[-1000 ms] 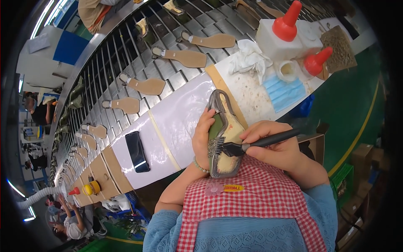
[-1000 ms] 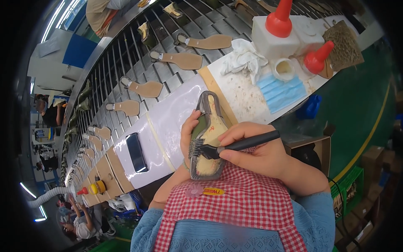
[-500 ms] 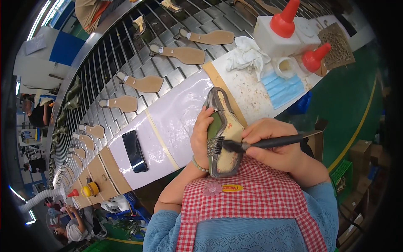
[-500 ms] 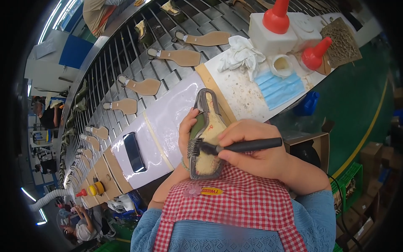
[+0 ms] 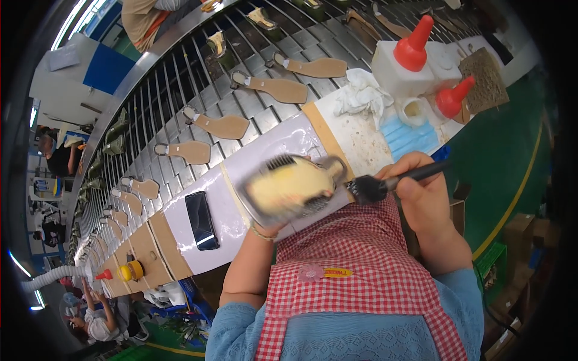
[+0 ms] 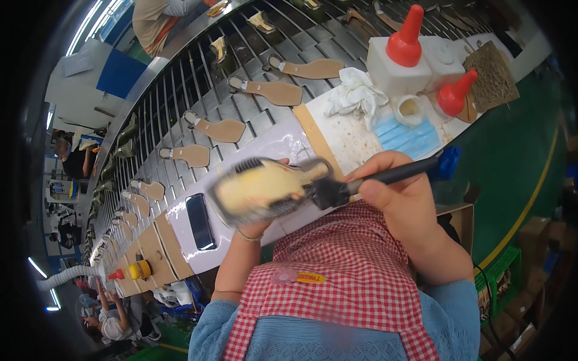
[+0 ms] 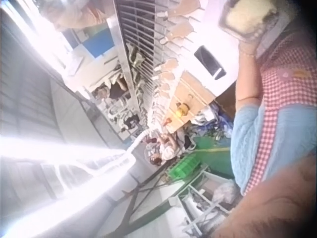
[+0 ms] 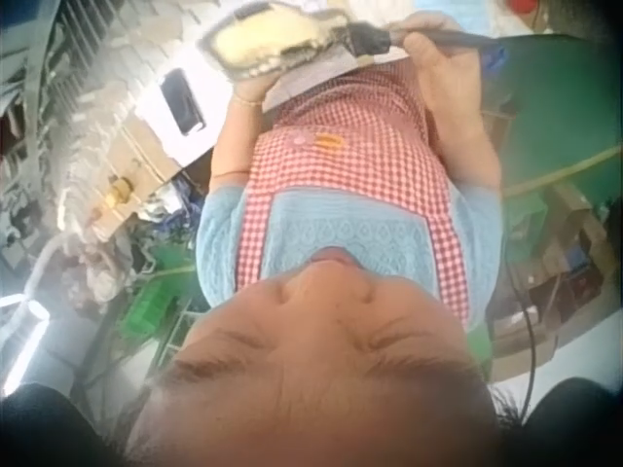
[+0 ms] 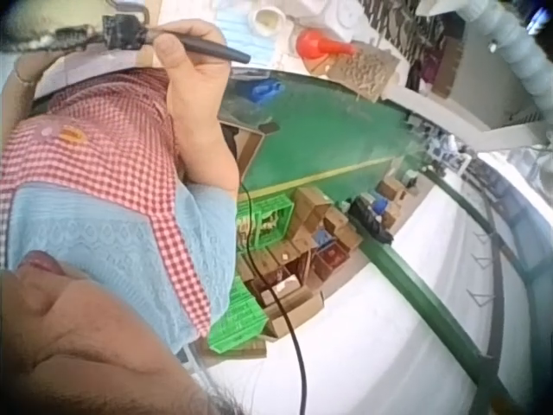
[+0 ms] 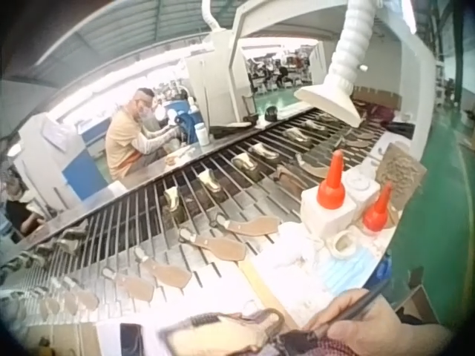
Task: Applying glue or adhesive to the heel and sole area of shoes using a brush on a conveyor line.
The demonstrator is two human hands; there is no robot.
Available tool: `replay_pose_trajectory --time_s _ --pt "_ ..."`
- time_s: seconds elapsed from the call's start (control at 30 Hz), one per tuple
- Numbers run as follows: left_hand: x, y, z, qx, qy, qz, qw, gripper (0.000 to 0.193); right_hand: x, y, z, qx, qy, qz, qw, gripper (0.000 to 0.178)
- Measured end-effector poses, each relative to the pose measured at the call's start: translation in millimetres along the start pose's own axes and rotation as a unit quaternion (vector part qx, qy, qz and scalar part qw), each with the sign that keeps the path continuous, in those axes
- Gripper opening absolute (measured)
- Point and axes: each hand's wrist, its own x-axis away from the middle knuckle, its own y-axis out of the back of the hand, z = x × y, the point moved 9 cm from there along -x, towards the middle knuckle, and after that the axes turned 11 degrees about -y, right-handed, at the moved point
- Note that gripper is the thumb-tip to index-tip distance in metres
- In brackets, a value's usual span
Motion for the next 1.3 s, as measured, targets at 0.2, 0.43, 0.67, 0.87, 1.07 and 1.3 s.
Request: replay_pose_trajectory --time_s 0.2,0.43,0.67,0.87,1.07,1.3 --pt "5.2 -11.0 20.0 0.466 0.107 0.018 0.878 0.072 -8.8 2.6 -7.9 -0.13 -0.067 -0.017 0.989 0.021" --pt "27.1 -32.7 12.8 0.369 0.162 0.132 0.906 0.116 -10.6 -30.7 -14.9 0.055 -0.016 -0.009 0.998 0.016" --pt "27.8 -38.6 13.5 0.357 0.169 0.165 0.904 0.11 5.7 -66.2 15.3 0.348 0.238 0.039 0.906 0.019" --pt "33.5 -44.2 13.5 0.38 0.185 0.174 0.89 0.093 5.1 -59.4 3.3 0.295 0.115 0.101 0.943 0.018" --pt "30.5 -47.4 5.3 0.377 0.191 0.159 0.892 0.113 -5.0 -44.0 -9.2 0.173 -0.013 0.079 0.982 0.016" --pt "34.2 -49.7 6.2 0.401 0.195 0.175 0.878 0.115 11.4 -67.8 10.6 0.323 0.15 0.124 0.926 0.016"
